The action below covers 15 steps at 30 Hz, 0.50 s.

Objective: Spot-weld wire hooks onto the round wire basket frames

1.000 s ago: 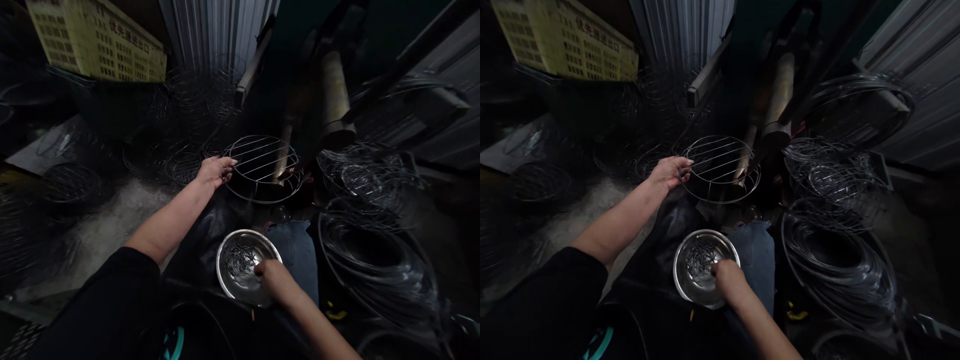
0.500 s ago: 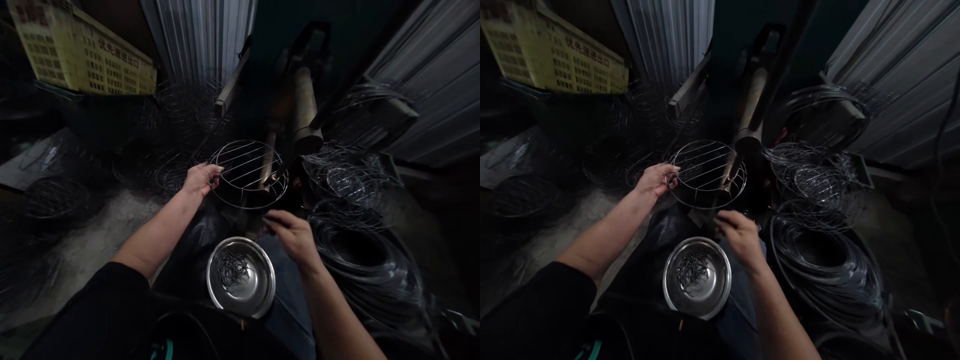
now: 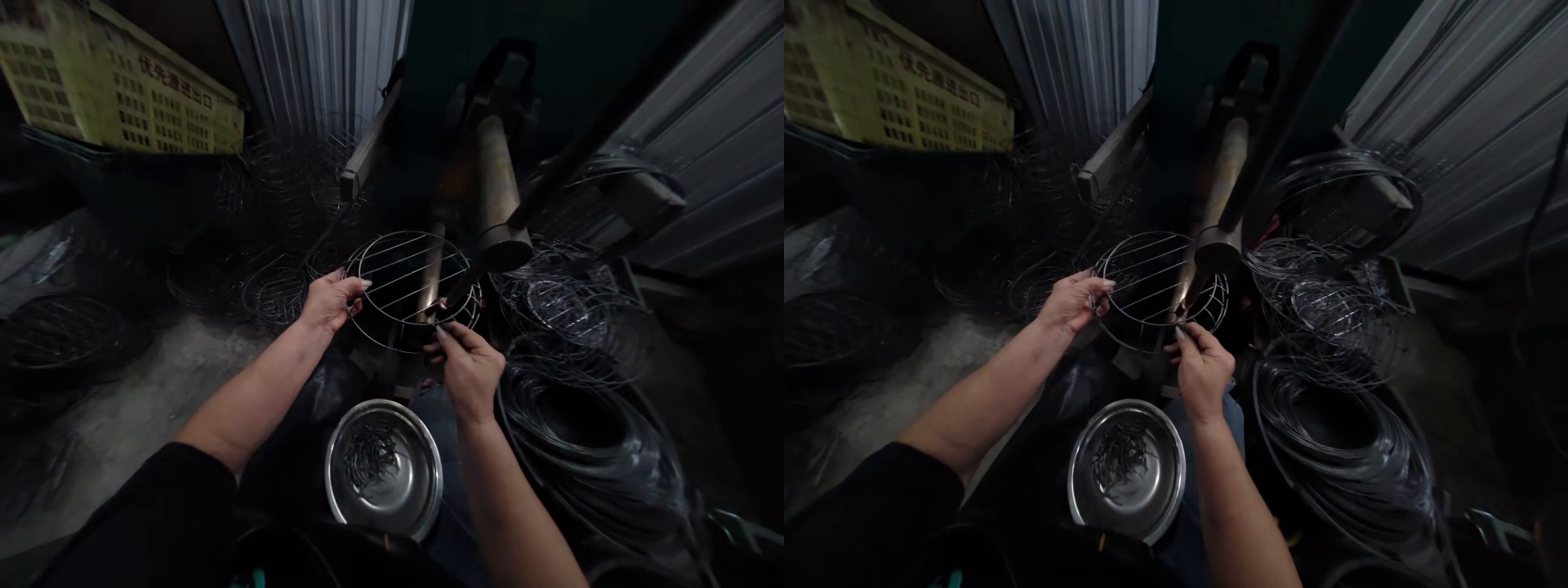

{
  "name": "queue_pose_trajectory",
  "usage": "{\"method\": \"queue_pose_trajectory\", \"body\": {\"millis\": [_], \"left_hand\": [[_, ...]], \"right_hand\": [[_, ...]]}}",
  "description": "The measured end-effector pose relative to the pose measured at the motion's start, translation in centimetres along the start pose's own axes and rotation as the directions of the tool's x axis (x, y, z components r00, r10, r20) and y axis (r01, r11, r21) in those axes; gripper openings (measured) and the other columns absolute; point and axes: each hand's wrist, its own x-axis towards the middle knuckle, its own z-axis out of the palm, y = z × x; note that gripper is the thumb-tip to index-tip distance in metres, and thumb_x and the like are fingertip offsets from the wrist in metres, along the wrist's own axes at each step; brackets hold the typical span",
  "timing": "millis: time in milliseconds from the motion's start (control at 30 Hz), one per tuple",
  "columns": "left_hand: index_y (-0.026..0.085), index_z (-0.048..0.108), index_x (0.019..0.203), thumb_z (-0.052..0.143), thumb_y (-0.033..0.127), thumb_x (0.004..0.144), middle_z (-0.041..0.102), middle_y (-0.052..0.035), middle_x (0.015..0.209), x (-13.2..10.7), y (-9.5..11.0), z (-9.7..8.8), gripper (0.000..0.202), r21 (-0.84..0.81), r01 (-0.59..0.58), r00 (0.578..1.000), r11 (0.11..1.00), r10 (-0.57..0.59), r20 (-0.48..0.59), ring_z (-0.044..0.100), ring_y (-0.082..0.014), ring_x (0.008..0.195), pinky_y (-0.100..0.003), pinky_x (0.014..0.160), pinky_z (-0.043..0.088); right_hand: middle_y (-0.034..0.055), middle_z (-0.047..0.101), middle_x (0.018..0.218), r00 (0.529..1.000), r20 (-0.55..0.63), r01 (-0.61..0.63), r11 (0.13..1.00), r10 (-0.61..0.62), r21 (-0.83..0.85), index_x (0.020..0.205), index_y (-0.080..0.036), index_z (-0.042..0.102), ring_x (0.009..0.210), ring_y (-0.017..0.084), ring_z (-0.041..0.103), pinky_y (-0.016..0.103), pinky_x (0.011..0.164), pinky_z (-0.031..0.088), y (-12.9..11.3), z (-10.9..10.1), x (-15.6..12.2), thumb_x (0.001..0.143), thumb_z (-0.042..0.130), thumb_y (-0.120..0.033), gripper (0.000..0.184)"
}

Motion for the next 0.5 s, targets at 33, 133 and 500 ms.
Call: {"method": "queue_pose_trajectory", "body": {"millis": [33, 133, 500], "left_hand": [[0.015, 0.052, 0.066, 0.077, 0.011, 0.041, 0.056, 0.0032, 0.055, 0.1, 0.0, 0.1, 0.035, 0.002, -0.001, 1.000, 1.000, 0.001, 0.007, 0.050, -0.0079, 0.049, -0.021, 0.044, 0.039], [0.015, 0.050, 0.065, 0.078, 0.010, 0.041, 0.056, 0.0036, 0.055, 0.3, 0.1, 0.4, 0.037, -0.007, -0.003, 1.000, 1.000, 0.003, 0.002, 0.050, -0.0075, 0.048, -0.021, 0.044, 0.039], [0.016, 0.050, 0.066, 0.076, 0.009, 0.042, 0.055, 0.0026, 0.055, 1.5, 0.1, 1.2, 0.035, -0.019, -0.008, 1.000, 1.000, 0.008, -0.007, 0.049, -0.0083, 0.048, -0.022, 0.043, 0.038]], "right_hand": [[0.0017, 0.068, 0.063, 1.000, -0.018, 0.005, 1.000, -0.005, 0.017, 0.082, -0.012, 0.072, 0.047, 0.013, 0.062, 0.021, 0.041, 0.048, 0.2, 0.1, 0.0, 0.064, 0.074, -0.031, 0.026], [0.0007, 0.067, 0.064, 0.997, -0.068, 0.024, 0.998, -0.020, 0.059, 0.081, -0.013, 0.072, 0.048, 0.013, 0.063, 0.021, 0.041, 0.047, 0.5, 0.3, 0.1, 0.064, 0.074, -0.031, 0.024], [0.0001, 0.067, 0.061, 0.996, -0.070, 0.057, 0.997, -0.052, 0.060, 0.081, -0.013, 0.071, 0.047, 0.013, 0.063, 0.020, 0.040, 0.046, 0.8, 0.4, 1.3, 0.067, 0.073, -0.029, 0.021]]}}
